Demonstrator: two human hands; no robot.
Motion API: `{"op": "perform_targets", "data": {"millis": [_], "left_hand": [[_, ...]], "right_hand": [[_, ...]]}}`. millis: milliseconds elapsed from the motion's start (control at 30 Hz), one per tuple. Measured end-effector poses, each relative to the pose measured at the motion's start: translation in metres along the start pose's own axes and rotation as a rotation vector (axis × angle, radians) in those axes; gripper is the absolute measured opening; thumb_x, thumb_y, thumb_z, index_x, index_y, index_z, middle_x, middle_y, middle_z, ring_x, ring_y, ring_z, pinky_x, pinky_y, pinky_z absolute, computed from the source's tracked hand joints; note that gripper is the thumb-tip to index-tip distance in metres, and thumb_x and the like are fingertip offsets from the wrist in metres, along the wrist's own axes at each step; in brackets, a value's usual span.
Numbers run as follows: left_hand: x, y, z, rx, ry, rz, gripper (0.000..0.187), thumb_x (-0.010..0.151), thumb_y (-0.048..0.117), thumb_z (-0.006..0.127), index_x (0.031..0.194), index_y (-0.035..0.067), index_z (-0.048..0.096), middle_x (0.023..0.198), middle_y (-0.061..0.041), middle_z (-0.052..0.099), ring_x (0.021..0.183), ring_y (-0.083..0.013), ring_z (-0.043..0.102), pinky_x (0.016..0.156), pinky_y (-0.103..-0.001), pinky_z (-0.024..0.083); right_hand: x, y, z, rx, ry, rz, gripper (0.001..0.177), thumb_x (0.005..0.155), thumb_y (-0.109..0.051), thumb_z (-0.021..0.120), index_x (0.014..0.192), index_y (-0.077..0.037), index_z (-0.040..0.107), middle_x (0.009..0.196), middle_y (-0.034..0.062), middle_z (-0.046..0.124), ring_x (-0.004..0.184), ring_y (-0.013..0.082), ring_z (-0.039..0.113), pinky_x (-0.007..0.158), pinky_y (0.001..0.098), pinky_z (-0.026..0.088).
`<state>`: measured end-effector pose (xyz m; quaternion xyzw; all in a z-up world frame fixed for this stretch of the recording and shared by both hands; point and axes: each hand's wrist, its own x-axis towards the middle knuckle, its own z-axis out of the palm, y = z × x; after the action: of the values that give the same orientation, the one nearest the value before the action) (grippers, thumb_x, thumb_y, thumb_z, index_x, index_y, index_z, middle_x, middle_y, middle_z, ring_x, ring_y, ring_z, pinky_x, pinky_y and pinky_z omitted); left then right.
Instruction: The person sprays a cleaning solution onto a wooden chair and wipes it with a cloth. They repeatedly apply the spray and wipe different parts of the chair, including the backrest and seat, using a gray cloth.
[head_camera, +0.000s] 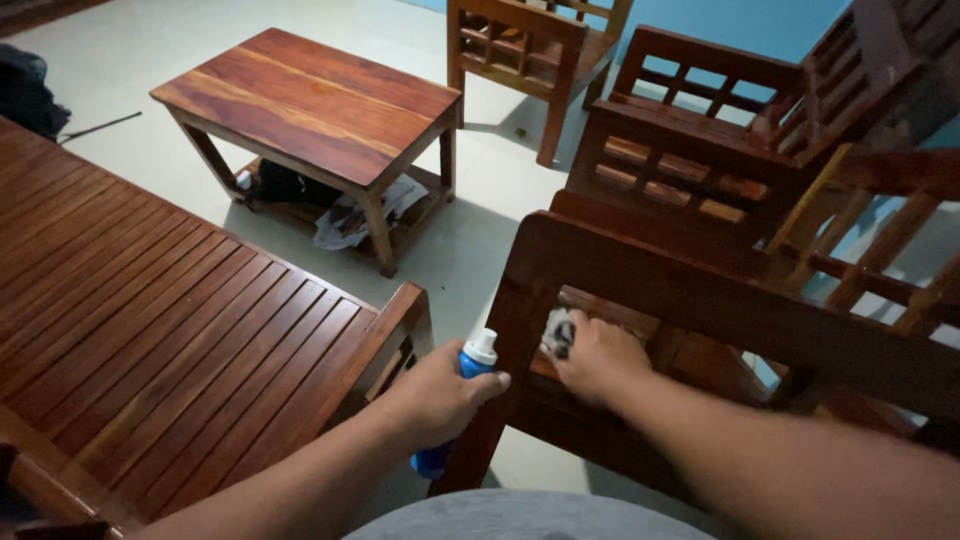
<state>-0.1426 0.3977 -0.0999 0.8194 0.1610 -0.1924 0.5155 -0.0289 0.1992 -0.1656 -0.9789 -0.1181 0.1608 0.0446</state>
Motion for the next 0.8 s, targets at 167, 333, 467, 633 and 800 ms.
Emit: {"op": "perform_targets", "data": {"millis": [167, 333, 467, 633, 800], "left_hand": [[0.002, 0.005, 0.004, 0.067, 0.021, 0.008, 0.042, 0.087, 0.038, 0.071, 0.114, 0.007, 0.062, 0.086, -0.011, 0.07, 0.079, -0.0215, 0.069, 0.077, -0.038, 0.056], [-0.001, -0.002, -0.004, 0.086, 0.051, -0.077, 0.045, 0.089, 0.041, 0.069, 0.12, 0.01, 0.062, 0.093, -0.01, 0.072, 0.086, -0.0198, 0.07, 0.084, -0.039, 0.055], [-0.003, -0.009, -0.009, 0.017, 0.061, -0.146, 0.045, 0.091, 0.039, 0.068, 0.125, 0.01, 0.06, 0.096, -0.01, 0.072, 0.088, -0.0202, 0.071, 0.084, -0.039, 0.056], [-0.003, -0.023, -0.016, -0.084, 0.113, -0.087, 0.045, 0.088, 0.038, 0.07, 0.12, 0.007, 0.062, 0.094, -0.01, 0.072, 0.084, -0.0206, 0.07, 0.081, -0.038, 0.057], [0.0, -0.041, -0.022, -0.122, 0.119, -0.055, 0.047, 0.088, 0.038, 0.07, 0.118, 0.003, 0.061, 0.089, -0.01, 0.071, 0.08, -0.0198, 0.07, 0.077, -0.038, 0.057]], "right_hand": [[-0.006, 0.009, -0.017, 0.22, 0.165, -0.109, 0.041, 0.083, -0.023, 0.065, 0.123, -0.016, 0.06, 0.112, 0.0171, 0.07, 0.108, 0.0407, 0.067, 0.091, 0.0508, 0.054], [-0.042, 0.007, -0.041, 0.624, 0.452, -0.008, 0.03, 0.095, -0.021, 0.061, 0.124, -0.015, 0.059, 0.108, 0.0131, 0.071, 0.099, 0.0336, 0.073, 0.086, 0.0483, 0.06], [-0.029, -0.001, -0.071, 0.71, 0.74, -0.234, 0.033, 0.104, -0.018, 0.056, 0.136, -0.009, 0.051, 0.128, 0.0156, 0.065, 0.115, 0.0298, 0.068, 0.099, 0.0469, 0.059], [0.019, -0.014, -0.062, 0.298, 0.879, -0.417, 0.058, 0.101, -0.018, 0.063, 0.152, -0.008, 0.037, 0.148, 0.0196, 0.04, 0.14, 0.0303, 0.042, 0.117, 0.0505, 0.043], [0.022, -0.041, 0.007, -0.236, 0.504, -0.662, 0.095, 0.069, -0.017, 0.066, 0.158, -0.022, 0.034, 0.17, 0.0109, 0.015, 0.155, 0.0328, 0.015, 0.111, 0.0614, 0.036]]}}
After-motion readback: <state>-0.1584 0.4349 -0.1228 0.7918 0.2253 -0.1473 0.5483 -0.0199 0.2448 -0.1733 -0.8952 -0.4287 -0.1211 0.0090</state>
